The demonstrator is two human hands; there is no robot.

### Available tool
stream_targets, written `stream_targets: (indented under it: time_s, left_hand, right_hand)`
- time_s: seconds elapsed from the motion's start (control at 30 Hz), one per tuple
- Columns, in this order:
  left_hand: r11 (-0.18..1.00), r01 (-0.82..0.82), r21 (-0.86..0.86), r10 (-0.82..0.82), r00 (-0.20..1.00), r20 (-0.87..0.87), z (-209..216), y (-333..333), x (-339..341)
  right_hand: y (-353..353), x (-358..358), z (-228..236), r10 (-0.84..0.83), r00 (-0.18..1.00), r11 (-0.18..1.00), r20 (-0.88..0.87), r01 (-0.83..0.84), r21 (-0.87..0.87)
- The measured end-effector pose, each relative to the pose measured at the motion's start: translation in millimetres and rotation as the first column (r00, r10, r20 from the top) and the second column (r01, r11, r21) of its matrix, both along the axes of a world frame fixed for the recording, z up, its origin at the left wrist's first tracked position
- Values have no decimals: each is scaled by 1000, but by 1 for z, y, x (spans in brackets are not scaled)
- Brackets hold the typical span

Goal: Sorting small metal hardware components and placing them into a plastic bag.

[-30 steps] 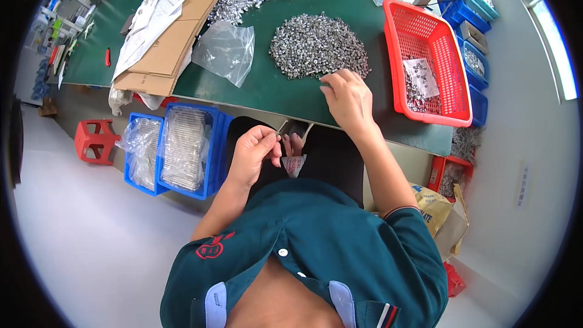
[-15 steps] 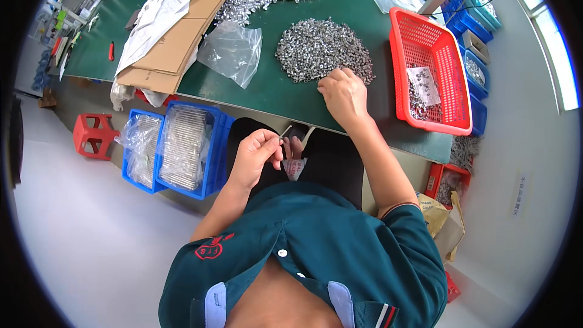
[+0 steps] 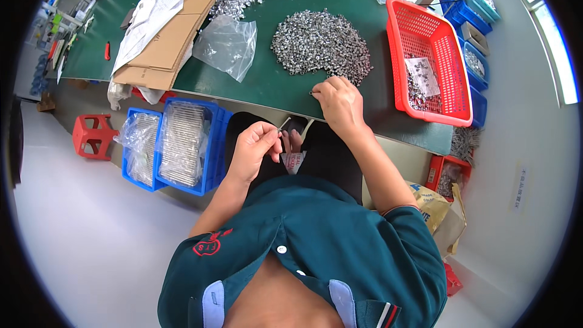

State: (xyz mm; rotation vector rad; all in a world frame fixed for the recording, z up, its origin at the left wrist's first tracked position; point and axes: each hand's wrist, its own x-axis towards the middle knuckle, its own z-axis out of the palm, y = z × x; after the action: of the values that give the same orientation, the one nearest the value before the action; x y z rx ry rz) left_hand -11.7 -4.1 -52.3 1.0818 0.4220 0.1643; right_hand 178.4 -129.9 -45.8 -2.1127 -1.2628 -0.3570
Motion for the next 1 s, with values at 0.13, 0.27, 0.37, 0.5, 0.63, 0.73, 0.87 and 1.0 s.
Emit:
stream_targets:
  time_s: [0.13, 0.27, 0.37, 0.5, 0.63, 0.73, 0.87, 1.0]
  left_hand:
    - [1000, -7, 7, 7, 1000, -6, 1, 0, 0]
    - [1000, -18, 13, 18, 1000, -9, 2, -2, 3]
    - [997, -5, 81, 7, 1000, -25, 4, -4, 5]
    - [993, 20, 116, -17, 1000, -23, 6, -6, 6]
    - [984, 39, 175, -33, 999, -33, 9, -6, 5]
    - [978, 41, 205, -32, 998, -50, 12, -7, 4]
    - [970, 70, 232, -61, 997, -43, 13, -6, 2]
    - [966, 98, 241, -93, 995, -31, 19, -8, 3]
  right_hand:
    - [-6, 2, 4, -24, 998, 1000, -54, 25, 11]
    - [-12, -15, 30, -7, 735, 1000, -678, 15, 7]
    - [-16, -24, 27, 169, 477, 986, -862, -75, 151]
    - [-19, -32, 31, 235, 334, 970, -913, -136, 200]
    - [-20, -35, 33, 226, 344, 970, -911, -161, 180]
    - [-21, -37, 38, 230, 395, 968, -889, -189, 166]
    - [-23, -38, 46, 292, 606, 946, -740, -299, 128]
    - [-22, -47, 51, 254, 536, 949, -805, -299, 100]
